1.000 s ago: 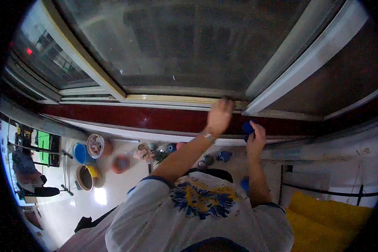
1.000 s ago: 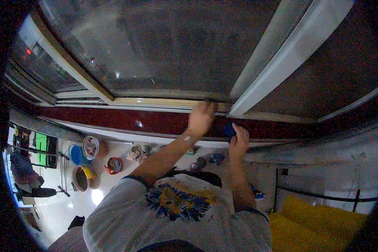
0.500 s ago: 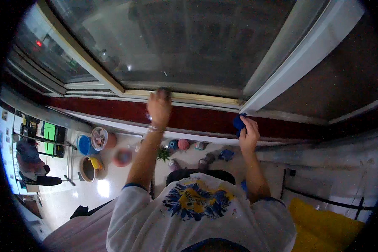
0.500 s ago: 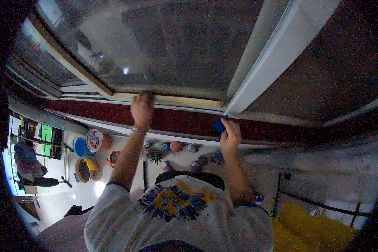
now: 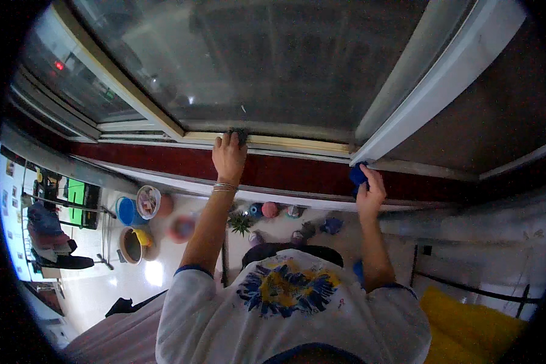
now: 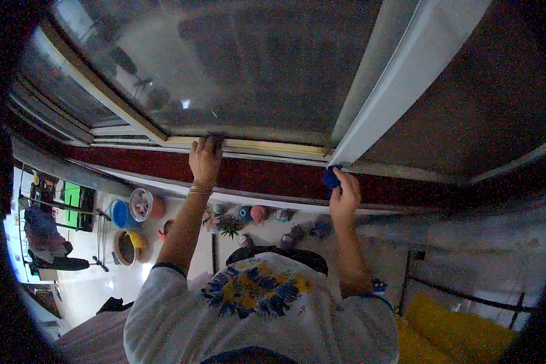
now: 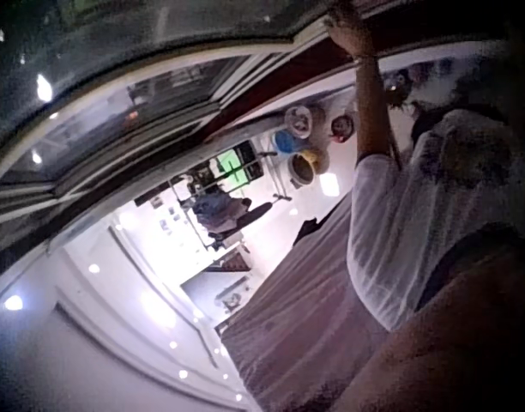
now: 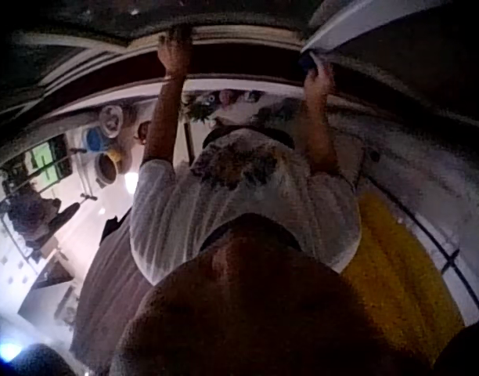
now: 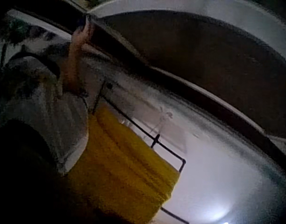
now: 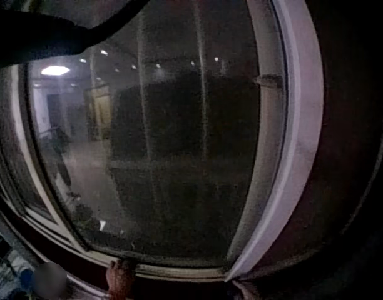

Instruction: The person cleans a window and its frame using a blue cloth. They dip the cloth into a basin of water, wring it out, and then wipe the window glass and frame repeatedly.

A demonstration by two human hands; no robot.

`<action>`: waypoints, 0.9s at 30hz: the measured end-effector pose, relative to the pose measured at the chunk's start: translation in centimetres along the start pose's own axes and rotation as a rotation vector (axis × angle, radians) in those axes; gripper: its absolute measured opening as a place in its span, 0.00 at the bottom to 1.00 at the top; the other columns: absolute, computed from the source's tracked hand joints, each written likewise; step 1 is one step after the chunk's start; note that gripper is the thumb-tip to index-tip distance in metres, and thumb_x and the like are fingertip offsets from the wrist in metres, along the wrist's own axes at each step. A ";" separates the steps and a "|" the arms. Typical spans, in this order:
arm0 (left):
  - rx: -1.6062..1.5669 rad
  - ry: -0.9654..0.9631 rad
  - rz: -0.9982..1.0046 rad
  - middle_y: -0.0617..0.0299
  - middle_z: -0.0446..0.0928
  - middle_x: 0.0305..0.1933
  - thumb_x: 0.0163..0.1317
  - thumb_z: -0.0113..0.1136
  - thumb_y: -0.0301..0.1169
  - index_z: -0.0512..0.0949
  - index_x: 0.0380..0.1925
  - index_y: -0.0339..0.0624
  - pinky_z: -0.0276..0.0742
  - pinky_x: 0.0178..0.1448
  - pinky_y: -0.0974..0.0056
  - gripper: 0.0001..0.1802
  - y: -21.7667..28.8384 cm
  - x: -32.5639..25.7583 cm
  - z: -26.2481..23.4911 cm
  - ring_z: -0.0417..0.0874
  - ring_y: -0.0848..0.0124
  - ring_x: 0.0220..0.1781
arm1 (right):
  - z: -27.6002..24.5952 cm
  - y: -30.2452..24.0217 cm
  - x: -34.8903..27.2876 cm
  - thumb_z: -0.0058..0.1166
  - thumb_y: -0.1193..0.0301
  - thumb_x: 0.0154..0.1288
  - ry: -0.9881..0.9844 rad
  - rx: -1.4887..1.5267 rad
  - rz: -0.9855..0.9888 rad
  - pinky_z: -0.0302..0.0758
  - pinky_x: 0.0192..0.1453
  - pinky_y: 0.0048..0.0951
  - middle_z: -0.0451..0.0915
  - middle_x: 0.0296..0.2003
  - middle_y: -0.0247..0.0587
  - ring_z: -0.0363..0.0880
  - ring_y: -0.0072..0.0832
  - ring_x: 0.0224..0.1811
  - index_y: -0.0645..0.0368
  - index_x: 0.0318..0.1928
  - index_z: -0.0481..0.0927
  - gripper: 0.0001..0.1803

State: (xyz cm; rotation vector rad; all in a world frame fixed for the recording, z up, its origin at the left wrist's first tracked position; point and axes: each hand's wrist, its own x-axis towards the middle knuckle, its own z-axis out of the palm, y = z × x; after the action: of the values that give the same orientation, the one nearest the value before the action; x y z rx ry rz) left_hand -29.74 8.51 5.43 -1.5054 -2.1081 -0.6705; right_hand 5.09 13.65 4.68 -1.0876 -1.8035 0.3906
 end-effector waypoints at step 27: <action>-0.394 -0.078 0.383 0.57 0.73 0.40 0.46 0.57 0.28 0.77 0.34 0.41 0.75 0.44 0.55 0.12 19.2 -0.9 4.1 0.75 0.58 0.43 | -1.0 -1.3 0.3 0.47 0.88 0.46 0.051 -0.038 0.048 0.72 0.54 0.37 0.79 0.44 0.48 0.77 0.42 0.48 0.58 0.48 0.80 0.26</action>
State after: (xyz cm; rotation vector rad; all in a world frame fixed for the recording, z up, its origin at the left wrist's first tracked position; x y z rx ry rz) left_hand -11.59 15.82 3.99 -2.1057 -1.7269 -0.9251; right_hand 5.29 13.02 6.20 -1.1587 -1.7484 0.3554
